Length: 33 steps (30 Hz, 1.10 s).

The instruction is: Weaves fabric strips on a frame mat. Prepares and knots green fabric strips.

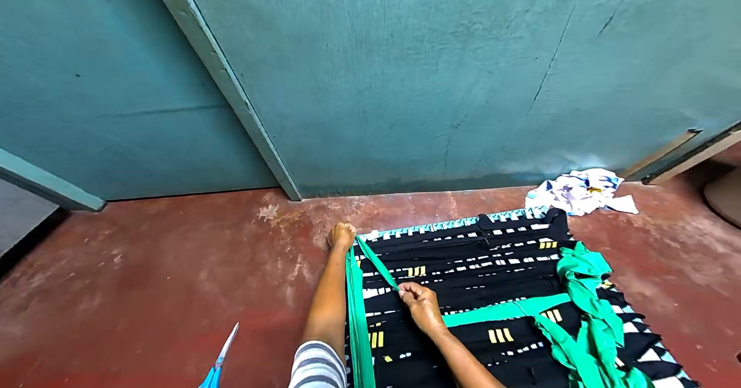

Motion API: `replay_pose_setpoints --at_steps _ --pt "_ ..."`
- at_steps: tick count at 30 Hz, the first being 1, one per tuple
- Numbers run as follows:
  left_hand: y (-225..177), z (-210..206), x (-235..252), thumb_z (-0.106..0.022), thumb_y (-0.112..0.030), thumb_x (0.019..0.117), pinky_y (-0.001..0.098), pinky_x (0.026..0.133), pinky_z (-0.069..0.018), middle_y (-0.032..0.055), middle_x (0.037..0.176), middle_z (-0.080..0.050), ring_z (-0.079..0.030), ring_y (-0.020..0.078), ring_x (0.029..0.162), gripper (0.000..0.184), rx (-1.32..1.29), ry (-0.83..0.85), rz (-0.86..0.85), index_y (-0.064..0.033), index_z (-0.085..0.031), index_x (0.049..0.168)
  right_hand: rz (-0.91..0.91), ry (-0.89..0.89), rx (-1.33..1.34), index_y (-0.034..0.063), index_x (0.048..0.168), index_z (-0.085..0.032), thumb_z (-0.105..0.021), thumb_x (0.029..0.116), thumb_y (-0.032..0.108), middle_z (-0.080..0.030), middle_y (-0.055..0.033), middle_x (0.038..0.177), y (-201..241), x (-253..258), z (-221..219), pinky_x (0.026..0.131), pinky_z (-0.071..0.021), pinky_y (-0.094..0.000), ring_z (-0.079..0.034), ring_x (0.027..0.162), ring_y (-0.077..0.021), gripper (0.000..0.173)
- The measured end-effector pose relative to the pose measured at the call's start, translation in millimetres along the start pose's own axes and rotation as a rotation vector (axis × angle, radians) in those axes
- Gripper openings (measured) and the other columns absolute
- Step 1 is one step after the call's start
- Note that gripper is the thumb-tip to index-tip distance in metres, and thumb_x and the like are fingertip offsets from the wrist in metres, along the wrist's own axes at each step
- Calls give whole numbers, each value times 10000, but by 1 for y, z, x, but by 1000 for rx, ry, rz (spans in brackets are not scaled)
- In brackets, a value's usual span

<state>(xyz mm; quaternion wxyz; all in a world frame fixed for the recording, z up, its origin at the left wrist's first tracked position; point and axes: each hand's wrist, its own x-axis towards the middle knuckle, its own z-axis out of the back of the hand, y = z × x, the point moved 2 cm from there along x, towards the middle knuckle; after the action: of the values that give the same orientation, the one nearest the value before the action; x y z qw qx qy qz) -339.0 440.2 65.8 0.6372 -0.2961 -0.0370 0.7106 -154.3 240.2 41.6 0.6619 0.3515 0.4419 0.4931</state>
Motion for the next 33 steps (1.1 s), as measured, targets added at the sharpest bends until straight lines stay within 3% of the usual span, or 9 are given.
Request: replay_pose_setpoints --at_steps 6,10,17,20,24,26,30,33 --pt "2 2 5 -605 -157 1000 559 1078 -422 208 1316 -644 -568 357 1292 251 18 86 -3 -38 -719 1188 -36 -10 -57 -49 1078 -742 -592 992 25 -737 -187 933 -10 -2 -3 866 -536 -434 -694 866 -264 188" --pt "3 1 5 -586 -174 1015 568 1070 -421 219 1310 -641 -571 362 1284 262 3 107 14 -26 -710 1193 -77 -7 -92 -39 1065 -741 -591 994 27 -730 -176 912 -17 -4 -1 857 -528 -447 -687 862 -268 178" --pt "19 -6 6 -600 -74 974 551 1028 -462 169 1206 -697 -630 330 1184 253 -201 12 -83 -61 -718 1197 -124 -3 -131 -29 1084 -735 -587 1006 33 -731 -175 927 -25 -5 0 875 -524 -458 -688 887 -276 178" --pt "20 -5 1 -603 -115 1004 532 1047 -450 191 1206 -696 -629 330 1189 212 -224 -13 -87 -19 -730 1144 -132 13 -135 -27 1100 -733 -589 1009 42 -732 -178 941 -25 -4 0 879 -524 -461 -690 892 -281 183" --pt "14 -4 0 -620 -139 999 519 1039 -459 173 1204 -699 -635 315 1179 224 -222 -7 -96 -42 -724 1172 -126 19 -136 -20 1099 -735 -596 1004 43 -731 -173 925 -25 -5 0 868 -523 -459 -686 878 -273 179" --pt "13 -6 -3 -596 -94 999 499 1056 -458 173 1215 -700 -637 310 1187 237 -232 -25 -155 -41 -721 1193 -134 5 -72 -34 1072 -731 -603 999 39 -718 -159 889 -26 -4 1 836 -519 -431 -667 837 -244 164" --pt "14 -3 -7 -519 -62 1022 507 1102 -425 193 1274 -679 -607 337 1253 290 -190 -27 -237 -26 -700 1245 -203 -48 245 -71 1027 -643 -537 1026 14 -579 -77 773 -18 5 12 671 -465 -307 -525 673 -131 136" --pt "10 -3 -11 -500 -42 1018 548 1172 -317 153 1376 -640 -511 354 1364 365 -90 81 -403 -68 -661 1344 -167 -90 317 -82 1070 -607 -481 1051 21 -545 -58 766 4 26 27 614 -435 -271 -492 640 -104 164"
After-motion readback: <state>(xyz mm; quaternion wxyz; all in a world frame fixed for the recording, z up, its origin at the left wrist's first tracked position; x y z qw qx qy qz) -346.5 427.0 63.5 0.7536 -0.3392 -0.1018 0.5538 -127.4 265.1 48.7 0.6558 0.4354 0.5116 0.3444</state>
